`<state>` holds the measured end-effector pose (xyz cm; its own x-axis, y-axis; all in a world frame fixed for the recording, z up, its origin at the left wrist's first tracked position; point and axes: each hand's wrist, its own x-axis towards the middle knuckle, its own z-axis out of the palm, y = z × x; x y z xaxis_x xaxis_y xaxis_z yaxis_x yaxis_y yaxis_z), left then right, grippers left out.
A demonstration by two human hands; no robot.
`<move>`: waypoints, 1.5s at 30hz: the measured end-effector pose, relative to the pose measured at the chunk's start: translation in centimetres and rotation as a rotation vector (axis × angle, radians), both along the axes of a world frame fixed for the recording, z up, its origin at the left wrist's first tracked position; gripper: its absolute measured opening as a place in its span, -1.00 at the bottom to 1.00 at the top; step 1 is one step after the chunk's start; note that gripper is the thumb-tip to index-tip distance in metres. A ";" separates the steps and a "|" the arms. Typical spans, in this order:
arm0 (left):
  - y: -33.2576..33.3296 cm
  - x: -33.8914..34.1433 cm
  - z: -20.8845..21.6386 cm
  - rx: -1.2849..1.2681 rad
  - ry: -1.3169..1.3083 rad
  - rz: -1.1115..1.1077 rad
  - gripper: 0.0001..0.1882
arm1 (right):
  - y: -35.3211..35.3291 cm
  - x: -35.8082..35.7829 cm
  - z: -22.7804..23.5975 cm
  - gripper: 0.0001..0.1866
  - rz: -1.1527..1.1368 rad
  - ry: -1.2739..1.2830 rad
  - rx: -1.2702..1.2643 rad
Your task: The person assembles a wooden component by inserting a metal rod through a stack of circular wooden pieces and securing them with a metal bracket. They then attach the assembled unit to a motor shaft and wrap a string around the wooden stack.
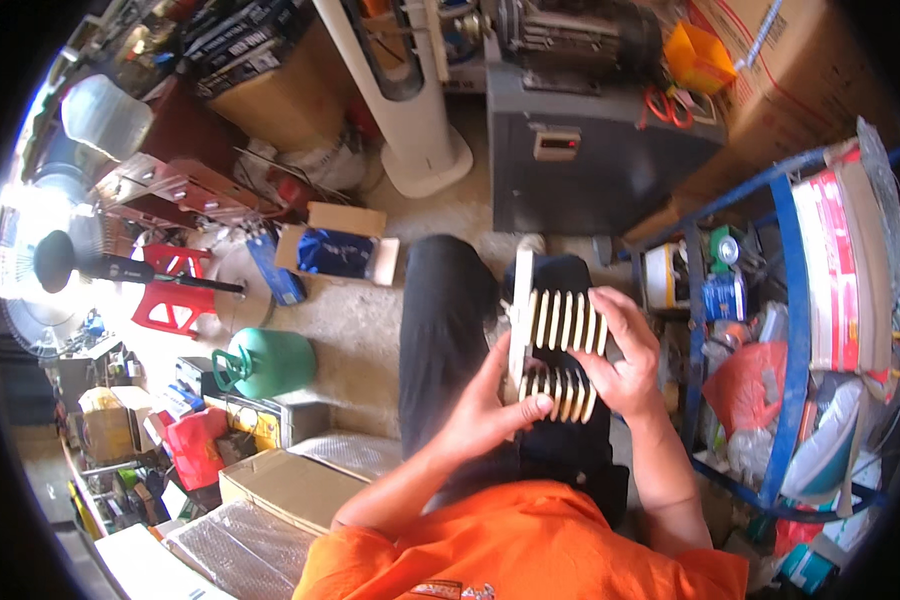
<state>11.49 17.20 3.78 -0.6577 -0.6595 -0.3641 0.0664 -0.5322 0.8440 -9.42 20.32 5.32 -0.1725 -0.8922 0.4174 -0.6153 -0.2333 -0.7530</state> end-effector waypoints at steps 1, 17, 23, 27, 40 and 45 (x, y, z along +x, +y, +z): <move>-0.3 0.0 0.0 0.017 -0.011 0.010 0.02 | -0.6 0.1 -0.2 -0.30 0.011 0.010 -0.013; -31.6 2.4 2.1 -0.448 0.151 0.645 -0.37 | -30.6 -0.1 -1.7 -0.30 0.106 -0.665 0.311; -42.7 3.1 0.4 -0.476 0.195 0.610 -0.42 | -42.3 0.4 -6.4 -0.37 0.160 -0.752 0.085; -45.9 3.6 -1.9 -0.480 0.190 0.575 -0.37 | -40.2 1.9 -4.4 -0.67 0.150 -0.619 0.118; -49.0 -0.2 -2.1 -0.426 0.194 0.431 -0.42 | -40.4 1.7 -3.0 -0.81 0.169 -0.735 0.139; -48.6 -0.4 -1.6 -0.423 0.126 0.406 -0.43 | -40.1 1.4 -2.9 -0.81 0.148 -0.676 0.144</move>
